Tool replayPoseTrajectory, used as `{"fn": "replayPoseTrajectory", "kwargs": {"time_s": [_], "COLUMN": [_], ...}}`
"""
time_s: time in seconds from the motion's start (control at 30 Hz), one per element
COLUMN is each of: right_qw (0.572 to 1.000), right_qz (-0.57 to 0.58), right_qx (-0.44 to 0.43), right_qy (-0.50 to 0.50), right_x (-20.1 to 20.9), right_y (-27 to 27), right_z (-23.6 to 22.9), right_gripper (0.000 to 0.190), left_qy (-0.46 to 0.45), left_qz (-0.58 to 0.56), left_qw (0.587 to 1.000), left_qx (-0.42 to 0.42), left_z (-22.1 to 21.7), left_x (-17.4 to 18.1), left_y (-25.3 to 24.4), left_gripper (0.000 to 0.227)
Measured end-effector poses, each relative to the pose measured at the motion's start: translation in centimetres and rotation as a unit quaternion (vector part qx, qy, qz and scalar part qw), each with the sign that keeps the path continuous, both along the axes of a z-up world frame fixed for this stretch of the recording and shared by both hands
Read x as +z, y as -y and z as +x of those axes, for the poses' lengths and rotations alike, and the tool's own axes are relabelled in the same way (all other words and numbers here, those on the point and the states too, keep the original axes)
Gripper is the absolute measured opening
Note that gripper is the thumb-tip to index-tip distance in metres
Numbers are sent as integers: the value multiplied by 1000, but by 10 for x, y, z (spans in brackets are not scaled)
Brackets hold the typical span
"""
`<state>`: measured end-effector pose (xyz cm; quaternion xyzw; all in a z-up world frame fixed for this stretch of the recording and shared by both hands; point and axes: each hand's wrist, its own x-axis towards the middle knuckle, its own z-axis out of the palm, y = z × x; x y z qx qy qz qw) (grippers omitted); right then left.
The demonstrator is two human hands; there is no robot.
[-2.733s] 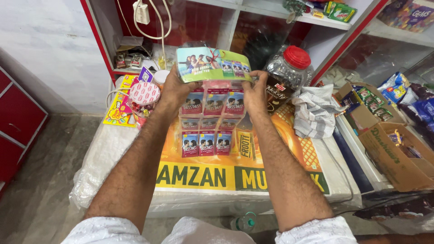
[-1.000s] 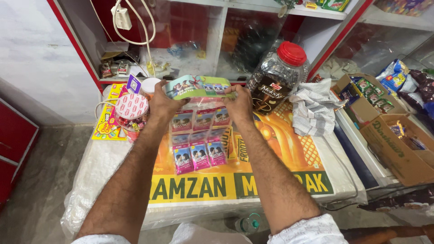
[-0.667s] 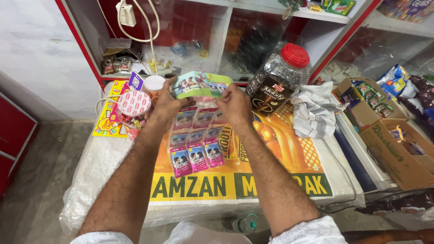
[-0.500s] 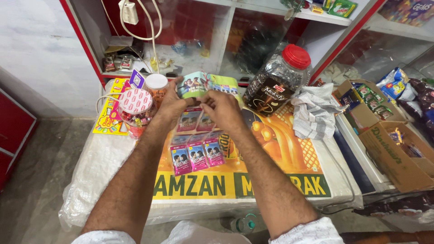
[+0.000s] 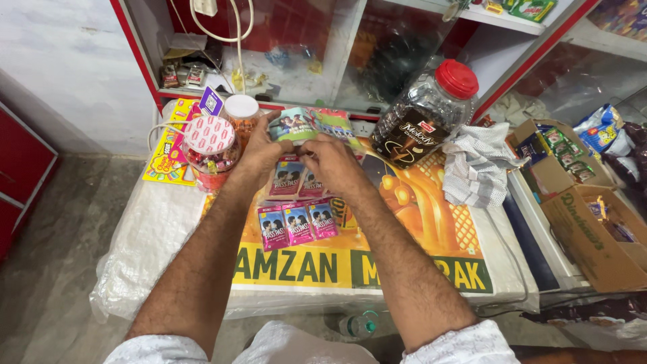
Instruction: The person arranges Mentos candy rolls into a cardboard box on a table, then closes the box and places it on a nearby shelf. They then pick up and inspect a stack of Pass Pass candy packets.
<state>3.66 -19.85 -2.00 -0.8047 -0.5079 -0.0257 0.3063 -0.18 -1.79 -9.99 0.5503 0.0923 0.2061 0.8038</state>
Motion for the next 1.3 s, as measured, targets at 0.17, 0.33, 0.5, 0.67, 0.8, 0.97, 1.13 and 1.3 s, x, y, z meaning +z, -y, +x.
{"fn": "replayPoseTrajectory", "kwargs": {"time_s": [0.17,0.33,0.5,0.67,0.8,0.97,1.13,1.3], "right_qw": [1000,997,989,988,987,985,978,989], "right_qz": [-21,-1,-15,-9,7,38,10,36], "right_qx": [-17,-76,-137,-122,-90,-40,-91,-89], "right_qy": [8,-7,-53,-91,-133,-163,-187,-115], "right_x": [-6,-12,-22,-45,-53,-48,-39,-26], "right_y": [5,11,16,20,22,18,13,19], "right_z": [5,16,32,50,56,51,45,54], "right_gripper": [21,17,17,15,14,24,28,31], "left_qy": [-18,-12,-92,-140,-112,-98,-89,-69], "left_qz": [-12,28,268,199,60,104,125,114], "left_qw": [999,998,955,965,987,987,986,990], "left_qx": [-24,-47,-86,-96,-102,-71,-59,-51], "left_z": [3,1,-16,-6,-4,-5,-5,1], "left_x": [0,10,14,-1,-5,-3,-9,-19], "left_y": [3,16,21,23,18,21,15,8], "left_gripper": [78,67,54,46,46,39,33,29]}}
